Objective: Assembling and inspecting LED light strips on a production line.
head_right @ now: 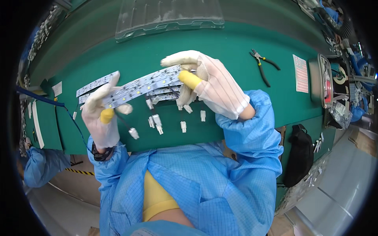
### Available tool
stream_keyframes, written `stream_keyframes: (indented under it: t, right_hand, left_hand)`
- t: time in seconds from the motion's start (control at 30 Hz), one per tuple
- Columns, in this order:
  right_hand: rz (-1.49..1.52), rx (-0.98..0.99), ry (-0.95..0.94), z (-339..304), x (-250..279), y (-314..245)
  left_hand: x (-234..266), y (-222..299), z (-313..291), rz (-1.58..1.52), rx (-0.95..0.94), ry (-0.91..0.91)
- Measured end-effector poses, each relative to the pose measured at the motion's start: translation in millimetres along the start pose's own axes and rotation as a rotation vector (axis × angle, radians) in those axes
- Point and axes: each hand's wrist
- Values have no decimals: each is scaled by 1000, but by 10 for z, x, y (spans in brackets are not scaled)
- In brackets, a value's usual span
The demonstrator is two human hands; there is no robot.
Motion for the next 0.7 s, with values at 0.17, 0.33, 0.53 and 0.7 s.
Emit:
stream_keyframes:
  t: [0.17,0.33,0.53,0.7]
  right_hand:
    - [225,134,-41,-5,72,261]
    - [354,84,-121,-59,35,243]
    - [191,72,-139,-6,21,188]
    - [435,-56,-216,36,54,291]
  left_hand:
    - [127,-7,-24,172,209,18]
    - [18,-18,34,173,189,100]
    - [-1,141,58,412,349,95]
    - [173,-8,19,855,-31,-75]
Point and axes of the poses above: each hand's wrist, its own z-axis towards the middle knuckle, its own x-axis out of the back of the hand, y = z × x, and after that the axes turned 10 degrees about -z, right-handed
